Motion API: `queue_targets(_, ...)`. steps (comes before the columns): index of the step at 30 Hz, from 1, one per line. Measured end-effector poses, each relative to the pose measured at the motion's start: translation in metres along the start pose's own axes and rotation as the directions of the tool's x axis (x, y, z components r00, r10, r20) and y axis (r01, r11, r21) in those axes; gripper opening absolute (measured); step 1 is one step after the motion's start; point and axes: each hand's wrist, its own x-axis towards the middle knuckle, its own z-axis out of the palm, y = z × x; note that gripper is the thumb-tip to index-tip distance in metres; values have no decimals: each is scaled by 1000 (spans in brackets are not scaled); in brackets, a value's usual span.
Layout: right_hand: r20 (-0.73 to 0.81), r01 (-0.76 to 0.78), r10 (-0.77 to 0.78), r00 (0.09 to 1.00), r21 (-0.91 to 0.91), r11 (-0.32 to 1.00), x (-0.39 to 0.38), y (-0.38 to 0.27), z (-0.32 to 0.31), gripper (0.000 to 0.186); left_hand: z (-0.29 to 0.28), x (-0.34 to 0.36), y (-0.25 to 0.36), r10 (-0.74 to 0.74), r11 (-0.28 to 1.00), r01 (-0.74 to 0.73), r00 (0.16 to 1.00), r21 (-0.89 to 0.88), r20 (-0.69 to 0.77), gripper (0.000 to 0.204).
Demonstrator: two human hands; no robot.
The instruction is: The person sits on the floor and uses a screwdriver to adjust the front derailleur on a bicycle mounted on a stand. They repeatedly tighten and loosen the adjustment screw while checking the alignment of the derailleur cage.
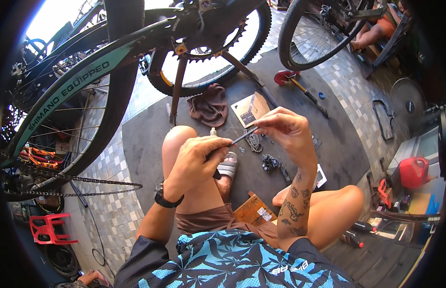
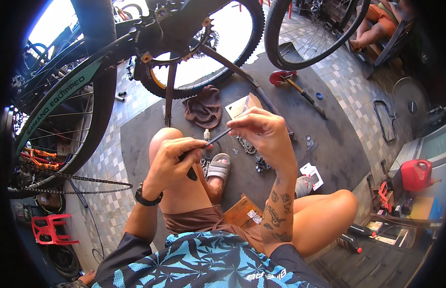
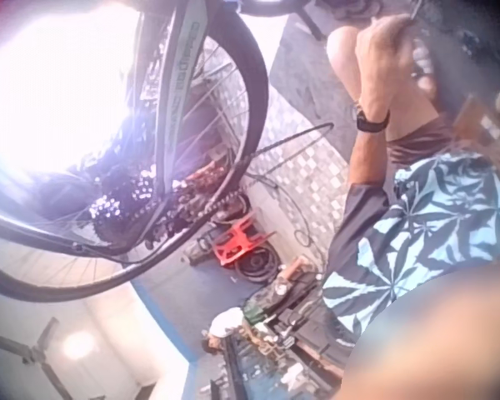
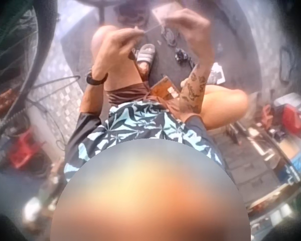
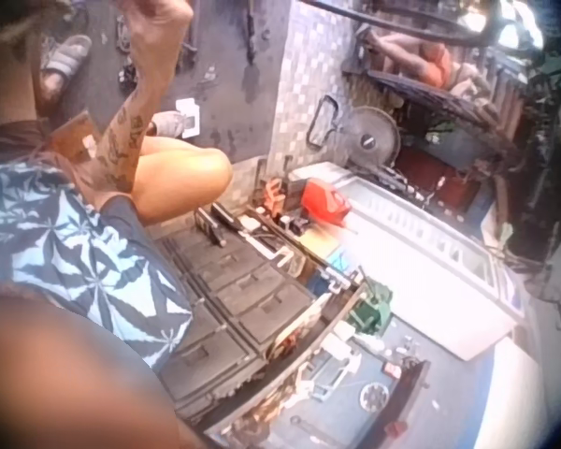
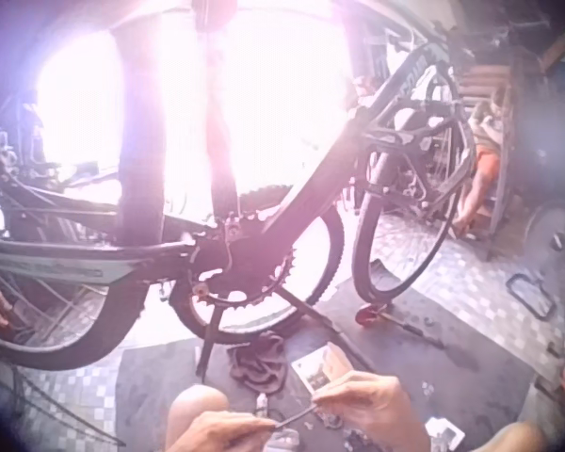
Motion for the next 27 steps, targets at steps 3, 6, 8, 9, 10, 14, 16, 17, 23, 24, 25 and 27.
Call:
queue_targets(3,-37,16,-11,999,127,992,2,-14,5,27,6,-3,-4,-154,736,297,949,-608,276,25)
queue_targets(6,-125,85,-52,991,275,958,8,-25,20,38,22,-3,1,-82,617,283,951,-735,297,28)
queue_targets(8,-200,142,-78,977,327,934,11,-30,32,39,31,2,7,4,581,200,968,-789,249,25)
queue_targets(9,-241,160,-76,968,353,922,12,-32,39,39,35,6,11,39,546,165,974,-822,222,23)
queue_targets(10,-253,177,-89,964,353,919,13,-34,42,40,37,10,16,33,576,98,989,-811,143,22)
queue_targets(14,-268,79,2,963,292,953,18,-47,39,37,34,26,30,68,646,-106,994,-756,-82,19)
queue_targets(16,-265,119,-45,963,270,955,18,-58,29,35,30,33,38,69,659,-139,990,-739,-125,19)
queue_targets(17,-265,134,-63,962,261,956,18,-64,24,35,28,36,42,82,707,-157,987,-689,-140,19)
queue_targets(23,-197,-27,17,980,-48,998,19,-106,7,24,14,47,78,169,943,-218,964,-251,-205,15)
queue_targets(24,-181,-16,4,983,-61,998,21,-111,7,23,8,45,85,209,965,-232,962,-121,-177,14)
queue_targets(25,-210,-11,8,978,-15,1000,24,-116,7,22,-2,43,93,245,969,-246,959,10,-146,14)
queue_targets(27,-255,8,16,967,94,996,31,-125,5,20,-32,39,108,345,927,-306,921,217,-179,14)
